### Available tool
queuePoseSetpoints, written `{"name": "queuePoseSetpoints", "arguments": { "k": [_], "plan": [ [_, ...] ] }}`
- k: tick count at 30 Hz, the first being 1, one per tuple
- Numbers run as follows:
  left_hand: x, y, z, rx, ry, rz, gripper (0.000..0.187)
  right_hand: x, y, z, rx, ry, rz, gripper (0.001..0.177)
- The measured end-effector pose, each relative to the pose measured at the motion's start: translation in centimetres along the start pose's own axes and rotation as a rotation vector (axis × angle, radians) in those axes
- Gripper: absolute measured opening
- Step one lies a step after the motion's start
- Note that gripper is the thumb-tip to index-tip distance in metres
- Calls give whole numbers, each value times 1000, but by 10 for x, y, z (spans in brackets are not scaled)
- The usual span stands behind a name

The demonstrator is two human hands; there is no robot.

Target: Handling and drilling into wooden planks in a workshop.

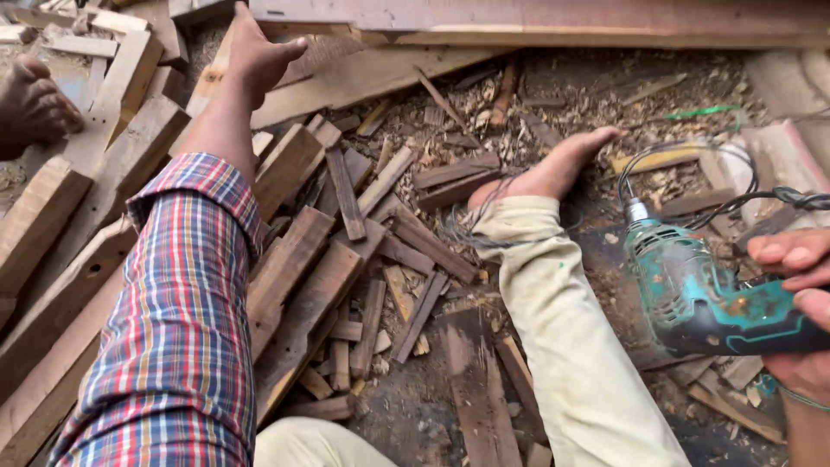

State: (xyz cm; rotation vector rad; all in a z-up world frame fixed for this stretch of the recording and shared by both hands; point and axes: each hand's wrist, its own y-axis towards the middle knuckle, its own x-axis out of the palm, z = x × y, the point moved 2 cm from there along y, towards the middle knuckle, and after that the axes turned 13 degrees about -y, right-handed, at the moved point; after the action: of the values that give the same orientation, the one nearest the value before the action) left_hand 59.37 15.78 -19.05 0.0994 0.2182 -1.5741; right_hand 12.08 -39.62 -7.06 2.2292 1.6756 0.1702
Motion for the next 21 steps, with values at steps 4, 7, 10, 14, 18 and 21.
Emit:
{"name": "queuePoseSetpoints", "arguments": {
  "k": [4, 7, 10, 14, 18, 21],
  "plan": [
    [-10, 22, -22, 208, -343, -23, 67, 1, 8, 4, 17, 71, 9, 9],
    [-10, 8, -9, 124, -526, 111, 54, 3, 2, 4, 11, 108, 40, 9],
    [-11, -33, 3, -131, -600, 219, 33, 0, -7, -2, 18, 189, 58, 8],
    [-10, -67, -5, -343, -734, 132, 20, 18, -29, -52, -24, 293, 96, 10],
    [-26, -164, 56, -383, -623, 97, 17, -24, -72, -93, -80, 287, 104, 10],
    [-44, -187, 49, -345, -623, 57, 13, -111, -119, -70, -122, 409, 106, 11]
  ]
}}
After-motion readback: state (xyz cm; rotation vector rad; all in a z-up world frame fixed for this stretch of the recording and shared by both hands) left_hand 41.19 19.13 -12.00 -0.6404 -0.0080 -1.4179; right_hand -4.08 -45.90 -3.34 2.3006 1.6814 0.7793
